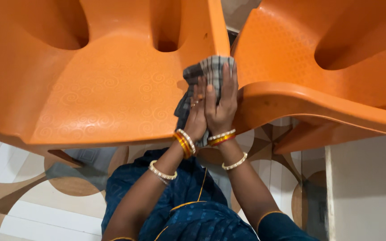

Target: The person wipes a red surface under a bed frame with a checkered cloth, then moves to wipe two orange plastic chairs. The person uses the cloth to clean the seat and backrest areas of the chairs.

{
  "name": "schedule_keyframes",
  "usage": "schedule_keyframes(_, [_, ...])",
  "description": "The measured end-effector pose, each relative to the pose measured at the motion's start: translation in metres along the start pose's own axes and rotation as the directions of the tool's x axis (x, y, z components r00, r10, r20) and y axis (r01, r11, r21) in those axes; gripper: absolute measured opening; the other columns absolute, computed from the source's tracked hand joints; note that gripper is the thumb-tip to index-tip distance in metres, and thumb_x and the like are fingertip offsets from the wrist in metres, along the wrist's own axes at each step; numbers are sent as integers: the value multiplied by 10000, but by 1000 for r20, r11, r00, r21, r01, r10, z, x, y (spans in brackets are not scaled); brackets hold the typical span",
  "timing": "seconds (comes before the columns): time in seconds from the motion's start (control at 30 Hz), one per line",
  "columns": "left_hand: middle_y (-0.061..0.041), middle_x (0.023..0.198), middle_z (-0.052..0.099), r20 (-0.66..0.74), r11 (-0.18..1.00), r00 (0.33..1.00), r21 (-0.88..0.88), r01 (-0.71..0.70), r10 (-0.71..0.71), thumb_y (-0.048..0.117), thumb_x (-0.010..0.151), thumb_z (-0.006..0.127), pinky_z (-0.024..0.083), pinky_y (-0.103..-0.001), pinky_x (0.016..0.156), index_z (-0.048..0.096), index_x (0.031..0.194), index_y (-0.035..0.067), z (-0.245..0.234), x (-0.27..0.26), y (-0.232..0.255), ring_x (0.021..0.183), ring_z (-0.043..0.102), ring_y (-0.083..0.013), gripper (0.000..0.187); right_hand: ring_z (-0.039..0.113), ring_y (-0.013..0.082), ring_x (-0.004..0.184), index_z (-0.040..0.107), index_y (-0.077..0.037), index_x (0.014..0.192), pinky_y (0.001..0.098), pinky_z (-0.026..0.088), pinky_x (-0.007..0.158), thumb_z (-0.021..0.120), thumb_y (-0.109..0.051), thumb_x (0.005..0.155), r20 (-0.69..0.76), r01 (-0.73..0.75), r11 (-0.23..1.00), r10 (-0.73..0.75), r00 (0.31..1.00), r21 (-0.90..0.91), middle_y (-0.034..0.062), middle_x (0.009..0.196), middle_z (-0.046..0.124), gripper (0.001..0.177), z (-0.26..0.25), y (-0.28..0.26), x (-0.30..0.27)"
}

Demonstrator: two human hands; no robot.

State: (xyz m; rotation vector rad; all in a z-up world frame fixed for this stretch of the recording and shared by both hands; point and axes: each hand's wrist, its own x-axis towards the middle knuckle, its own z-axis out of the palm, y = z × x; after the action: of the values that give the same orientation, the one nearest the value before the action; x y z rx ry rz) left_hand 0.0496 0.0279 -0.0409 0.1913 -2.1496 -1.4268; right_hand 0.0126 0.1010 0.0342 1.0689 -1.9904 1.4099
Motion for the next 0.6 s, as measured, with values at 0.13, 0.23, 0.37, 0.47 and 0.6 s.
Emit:
schedule_keyframes(0.13, [-114,1744,39,153,989,985,135,61,-82,348,1094,161,-52,-601,1246,57,1664,146,-23,-32,3,1590,69,-372,613,237,416,1605,276,-145,1678,451,312,1300,485,-174,1123,-7,13,1000,-13,1000,10,205,1768,155,594,5,5,-40])
schedule_keyframes(0.23, [-138,1717,181,201,930,973,367,32,-113,332,1056,248,-11,-617,1226,125,1651,155,-37,-43,8,1552,175,-390,633,176,424,1628,228,-177,1689,469,312,1302,466,-184,1142,38,34,999,-34,999,16,211,1784,57,597,2,14,-61])
schedule_keyframes(0.37, [-155,1645,327,193,747,978,662,-67,-83,344,1048,310,87,-593,1236,262,1623,146,-52,-54,13,1515,251,-414,609,-23,470,1621,208,-152,1683,637,35,1296,522,-264,1115,161,198,895,-144,976,-401,238,1739,-33,659,0,23,-78])
schedule_keyframes(0.47, [-137,1613,373,126,590,991,805,-72,-50,376,1011,361,118,-588,1217,389,1556,179,-62,-65,15,1493,281,-417,580,-105,486,1570,287,-118,1670,685,-110,1213,529,-326,1098,289,272,748,-112,951,-605,269,1708,-56,655,5,19,-89])
schedule_keyframes(0.6, [-129,1600,393,43,560,997,829,0,-63,401,1009,387,132,-582,1209,477,1519,215,-81,-73,15,1476,291,-438,551,-88,512,1551,393,29,1610,692,-142,1197,503,-347,1100,382,319,762,-102,918,-563,296,1701,75,643,11,3,-97])
